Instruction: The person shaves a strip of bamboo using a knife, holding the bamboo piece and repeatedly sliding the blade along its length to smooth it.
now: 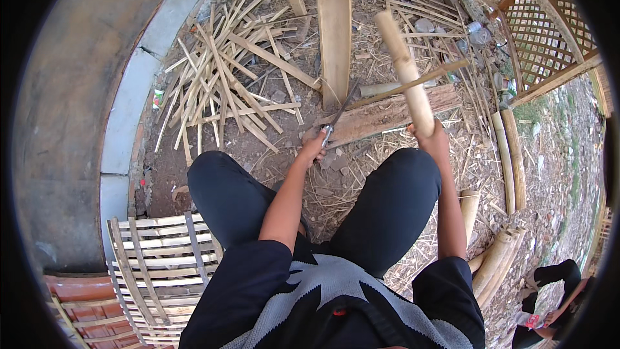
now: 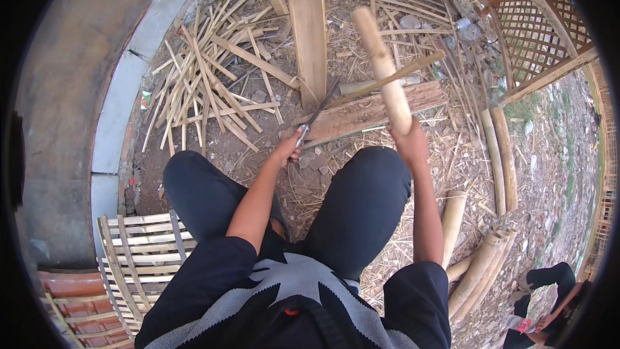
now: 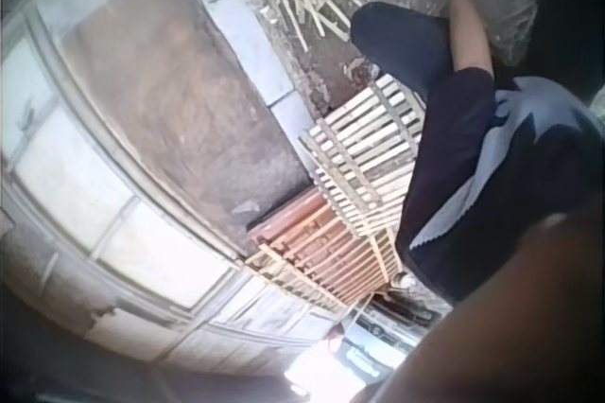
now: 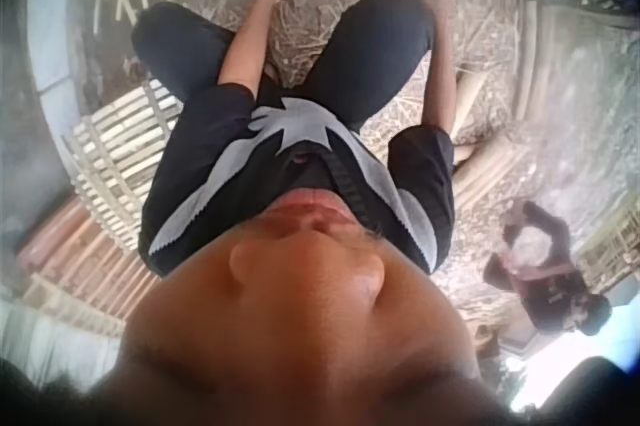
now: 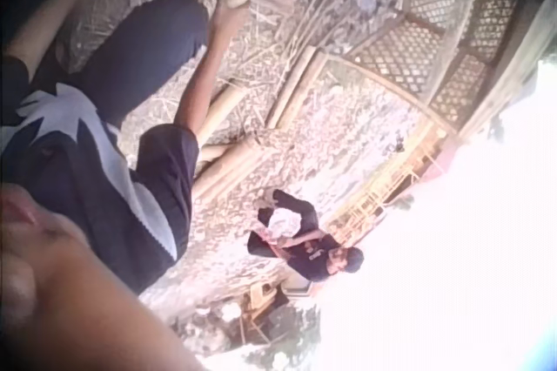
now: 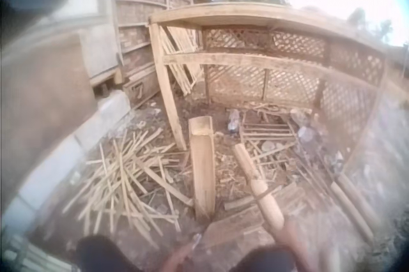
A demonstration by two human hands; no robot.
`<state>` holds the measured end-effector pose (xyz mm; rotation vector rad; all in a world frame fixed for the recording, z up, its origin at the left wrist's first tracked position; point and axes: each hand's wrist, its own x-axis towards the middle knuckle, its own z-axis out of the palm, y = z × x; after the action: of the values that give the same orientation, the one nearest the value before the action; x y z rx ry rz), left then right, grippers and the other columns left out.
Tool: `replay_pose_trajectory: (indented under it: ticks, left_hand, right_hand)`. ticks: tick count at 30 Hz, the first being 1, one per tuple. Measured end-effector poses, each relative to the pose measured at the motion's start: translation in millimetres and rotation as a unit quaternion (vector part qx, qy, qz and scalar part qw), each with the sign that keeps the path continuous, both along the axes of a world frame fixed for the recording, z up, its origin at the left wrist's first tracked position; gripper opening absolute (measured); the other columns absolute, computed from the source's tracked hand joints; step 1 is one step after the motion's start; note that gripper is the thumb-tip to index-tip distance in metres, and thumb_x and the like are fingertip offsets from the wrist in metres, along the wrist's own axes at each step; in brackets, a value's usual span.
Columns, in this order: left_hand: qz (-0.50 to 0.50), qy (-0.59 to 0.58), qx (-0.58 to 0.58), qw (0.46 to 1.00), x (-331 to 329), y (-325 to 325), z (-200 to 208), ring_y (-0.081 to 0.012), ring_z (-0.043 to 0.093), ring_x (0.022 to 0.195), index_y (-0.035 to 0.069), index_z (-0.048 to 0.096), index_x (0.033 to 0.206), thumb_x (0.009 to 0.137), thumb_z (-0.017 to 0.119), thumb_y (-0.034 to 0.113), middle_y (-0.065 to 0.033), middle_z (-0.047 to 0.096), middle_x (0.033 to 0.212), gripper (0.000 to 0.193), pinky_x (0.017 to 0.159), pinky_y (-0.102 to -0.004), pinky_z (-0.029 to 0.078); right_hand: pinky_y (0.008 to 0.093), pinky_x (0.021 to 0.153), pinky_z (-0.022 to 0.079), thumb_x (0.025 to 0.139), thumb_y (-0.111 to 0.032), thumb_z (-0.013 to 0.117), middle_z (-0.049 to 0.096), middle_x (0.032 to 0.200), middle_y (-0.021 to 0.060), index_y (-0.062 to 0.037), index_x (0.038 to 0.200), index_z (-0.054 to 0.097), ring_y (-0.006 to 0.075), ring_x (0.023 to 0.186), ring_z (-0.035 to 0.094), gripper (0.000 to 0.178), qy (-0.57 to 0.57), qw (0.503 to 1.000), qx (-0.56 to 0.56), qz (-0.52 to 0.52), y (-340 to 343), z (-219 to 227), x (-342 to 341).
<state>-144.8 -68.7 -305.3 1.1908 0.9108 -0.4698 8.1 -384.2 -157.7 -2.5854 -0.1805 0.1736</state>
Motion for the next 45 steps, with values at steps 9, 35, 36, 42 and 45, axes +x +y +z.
replay_pose_trajectory:
  ticks: [9,35,36,42,45]
  left_hand:
    - [0.048,-0.018,-0.084,0.995,-7,3,-12,-0.0091,0.042,0.043,0.005,0.062,0.087,0.095,0.044,0.066,0.0017,0.048,0.060,0.064,0.041,-0.0251,0.035]
    - [-0.050,-0.011,0.536,0.843,-15,-20,0,-0.0400,0.055,0.111,0.001,0.061,0.109,0.084,0.070,0.029,-0.0205,0.060,0.112,0.038,0.094,-0.0491,0.046]
    - [-0.048,-0.006,0.534,0.844,-14,-20,4,-0.0400,0.055,0.112,0.002,0.061,0.111,0.084,0.070,0.028,-0.0204,0.060,0.113,0.039,0.094,-0.0491,0.045]
    - [-0.055,0.007,0.511,0.858,-13,-17,-9,-0.0395,0.053,0.116,0.004,0.056,0.122,0.083,0.071,0.028,-0.0205,0.058,0.121,0.048,0.097,-0.0493,0.045]
    - [-0.067,0.006,0.483,0.873,-11,-19,-15,-0.0395,0.052,0.118,0.004,0.055,0.126,0.082,0.071,0.028,-0.0205,0.057,0.124,0.052,0.098,-0.0495,0.044]
  right_hand:
    - [0.0395,0.090,0.048,0.077,-0.046,0.077,0.064,0.112,0.0247,0.0082,0.120,0.057,0.0303,0.102,0.064,0.072,0.012,0.956,0.237,-0.171,-48,-9,-3]
    - [0.0625,0.108,0.027,0.083,-0.023,0.068,0.044,0.142,0.0178,-0.0104,0.137,0.050,0.0384,0.139,0.031,0.058,-0.217,0.952,-0.213,0.019,-19,-115,33]
    - [0.0626,0.109,0.027,0.083,-0.023,0.068,0.045,0.142,0.0172,-0.0104,0.136,0.051,0.0379,0.140,0.030,0.057,-0.208,0.949,-0.231,0.061,-11,-115,43]
    - [0.0607,0.102,0.035,0.085,-0.027,0.066,0.059,0.123,0.0149,-0.0081,0.112,0.062,0.0344,0.122,0.053,0.033,-0.027,0.933,-0.313,0.177,-10,-130,91]
    - [0.0518,0.084,0.048,0.087,-0.024,0.065,0.063,0.104,0.0178,-0.0048,0.095,0.065,0.0398,0.096,0.063,0.021,-0.006,0.954,-0.203,0.220,-30,-131,92]
